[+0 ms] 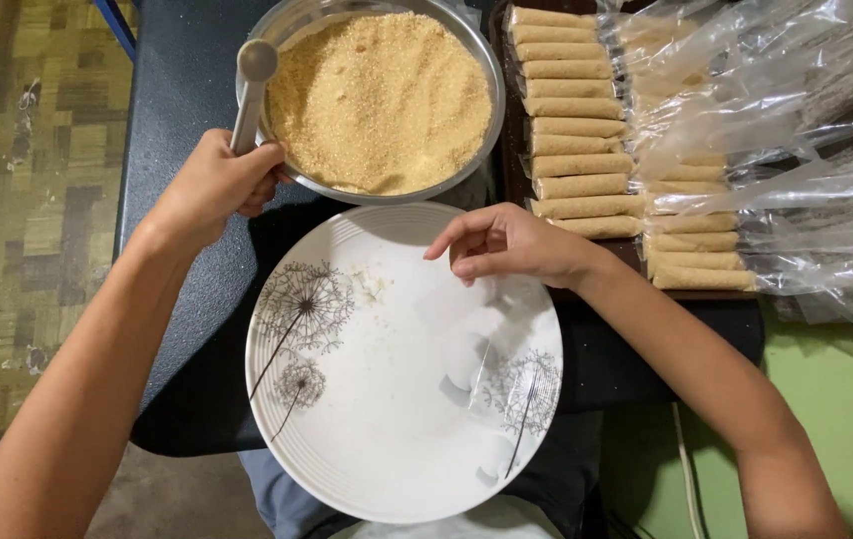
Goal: Filling small plastic tubes with a fine powder using a measuring spoon at a packaging station.
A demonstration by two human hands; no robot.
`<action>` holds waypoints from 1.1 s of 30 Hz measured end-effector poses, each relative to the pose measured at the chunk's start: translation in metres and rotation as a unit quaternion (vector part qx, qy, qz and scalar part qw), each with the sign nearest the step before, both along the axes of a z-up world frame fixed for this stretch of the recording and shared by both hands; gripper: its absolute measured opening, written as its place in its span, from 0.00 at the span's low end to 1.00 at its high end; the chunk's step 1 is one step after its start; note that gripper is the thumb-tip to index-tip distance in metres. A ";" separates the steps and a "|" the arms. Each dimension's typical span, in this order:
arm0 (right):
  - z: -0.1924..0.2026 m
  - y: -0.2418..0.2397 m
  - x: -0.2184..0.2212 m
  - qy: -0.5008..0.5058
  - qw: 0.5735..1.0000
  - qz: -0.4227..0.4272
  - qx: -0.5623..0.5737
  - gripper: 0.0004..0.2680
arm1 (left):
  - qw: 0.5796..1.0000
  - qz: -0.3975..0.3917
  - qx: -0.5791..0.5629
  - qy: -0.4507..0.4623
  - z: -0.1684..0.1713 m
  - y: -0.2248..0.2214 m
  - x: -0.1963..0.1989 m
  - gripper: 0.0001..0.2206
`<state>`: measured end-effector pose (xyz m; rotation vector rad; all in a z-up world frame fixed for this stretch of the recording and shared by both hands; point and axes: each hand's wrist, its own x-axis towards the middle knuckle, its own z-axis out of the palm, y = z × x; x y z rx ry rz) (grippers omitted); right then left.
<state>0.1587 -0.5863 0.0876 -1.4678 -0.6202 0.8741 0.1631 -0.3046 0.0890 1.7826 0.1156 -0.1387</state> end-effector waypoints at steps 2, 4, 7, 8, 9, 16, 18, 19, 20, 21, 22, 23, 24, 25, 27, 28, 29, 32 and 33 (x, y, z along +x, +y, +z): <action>-0.006 -0.001 0.001 0.008 1.000 -0.001 0.016 0.11 | 1.000 -0.005 0.002 0.003 0.001 0.000 0.001 0.08; -0.012 -0.001 0.001 0.026 0.999 -0.007 0.045 0.14 | 1.000 -0.012 0.004 0.011 -0.002 0.002 0.003 0.08; -0.017 0.002 -0.001 0.040 0.997 -0.016 0.069 0.15 | 0.998 -0.043 0.021 0.040 0.005 0.006 0.004 0.09; -0.017 0.003 -0.002 0.040 0.997 -0.016 0.069 0.15 | 0.998 -0.043 0.021 0.040 0.011 0.006 0.001 0.09; -0.016 0.005 -0.003 0.032 0.997 -0.030 0.064 0.14 | 0.995 -0.065 0.048 0.053 0.018 0.005 -0.002 0.12; -0.008 0.004 -0.009 -0.040 0.990 -0.135 0.026 0.08 | 0.982 -0.096 0.150 0.066 0.068 -0.014 -0.040 0.11; -0.012 0.002 -0.010 -0.055 0.984 -0.153 0.071 0.07 | 0.973 -0.133 0.153 0.109 0.068 -0.031 -0.045 0.09; -0.014 0.000 -0.010 -0.069 0.976 -0.169 0.114 0.06 | 0.962 -0.168 0.153 0.152 0.068 -0.040 -0.047 0.09; -0.013 0.001 -0.011 -0.069 0.976 -0.170 0.115 0.06 | 0.961 -0.169 0.154 0.152 0.067 -0.046 -0.048 0.09; -0.012 0.002 -0.011 -0.079 0.970 -0.206 0.101 0.06 | 0.967 -0.207 0.097 0.115 0.065 -0.053 -0.049 0.10; -0.011 0.002 -0.012 -0.087 0.963 -0.241 0.087 0.06 | 0.966 -0.245 0.038 0.078 0.064 -0.060 -0.050 0.12; -0.010 0.003 -0.014 -0.086 0.962 -0.242 0.086 0.06 | 0.965 -0.246 0.038 0.079 0.061 -0.063 -0.047 0.12; -0.009 0.004 -0.015 -0.091 0.961 -0.247 0.088 0.06 | 0.967 -0.252 0.007 0.049 0.058 -0.065 -0.044 0.10; -0.008 0.004 -0.017 -0.095 0.959 -0.251 0.089 0.05 | 0.966 -0.257 -0.024 0.019 0.056 -0.068 -0.041 0.08; 0.000 0.005 -0.018 -0.079 0.962 -0.249 0.080 0.05 | 0.965 -0.261 -0.021 -0.009 0.053 -0.070 -0.035 0.06; 0.003 0.007 -0.018 -0.064 0.965 -0.244 0.071 0.06 | 0.964 -0.263 -0.017 -0.037 0.052 -0.070 -0.031 0.05; 0.001 0.005 -0.018 -0.065 0.965 -0.245 0.071 0.06 | 0.964 -0.263 -0.017 -0.037 0.051 -0.071 -0.031 0.05; -0.005 0.002 -0.019 -0.089 0.965 -0.246 0.027 0.05 | 0.964 -0.261 -0.017 -0.048 0.049 -0.071 -0.031 0.05; -0.005 0.002 -0.019 -0.076 0.965 -0.248 0.029 0.03 | 0.965 -0.255 -0.020 -0.062 0.049 -0.071 -0.030 0.04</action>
